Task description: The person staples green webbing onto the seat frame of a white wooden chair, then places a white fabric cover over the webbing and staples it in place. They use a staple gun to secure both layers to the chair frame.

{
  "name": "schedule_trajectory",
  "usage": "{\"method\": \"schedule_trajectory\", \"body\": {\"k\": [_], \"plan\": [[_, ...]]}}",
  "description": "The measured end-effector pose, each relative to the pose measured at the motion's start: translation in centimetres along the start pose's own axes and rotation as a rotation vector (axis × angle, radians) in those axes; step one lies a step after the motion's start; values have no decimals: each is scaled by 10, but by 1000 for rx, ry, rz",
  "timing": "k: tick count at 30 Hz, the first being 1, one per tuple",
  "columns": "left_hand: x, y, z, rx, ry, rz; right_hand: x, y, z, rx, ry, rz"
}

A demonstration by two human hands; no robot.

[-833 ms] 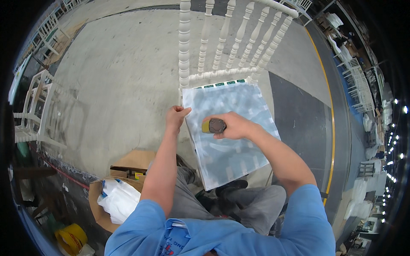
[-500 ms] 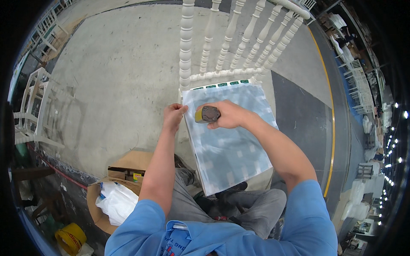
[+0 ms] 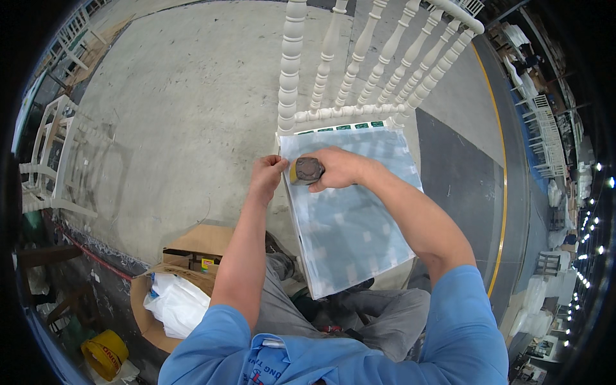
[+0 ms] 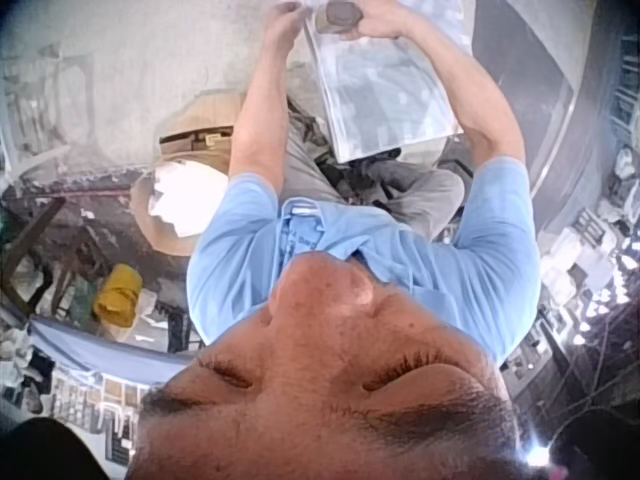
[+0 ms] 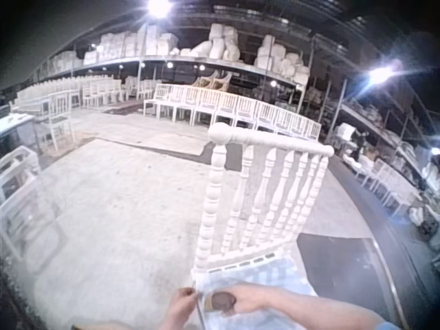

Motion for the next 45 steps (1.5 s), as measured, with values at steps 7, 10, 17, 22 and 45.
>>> {"method": "schedule_trajectory", "body": {"k": [7,10,17,22,45], "plan": [[5,3,2,23,-22,-13,-6,11,8,19,-20,-9],[6,5,6,48,-39,-6,-11,12,13,-3,-58,-9],[5,-1,-13,-46,-41,18,-29,-3,14,154,277,226],[1,-4,3,-77,-104,20,-123,-52,28,68,941,267],[4,-7,10,6,-363,-114,-15,38,-30,-213,-396,-80]]}}
Point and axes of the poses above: each hand's wrist, its own y-axis towards the middle knuckle, its own z-axis out of the palm, x = y × z, the point moved 9 cm from there along y, towards the middle knuckle, and after that the axes turned 12 degrees about x, right-handed, at the moved point
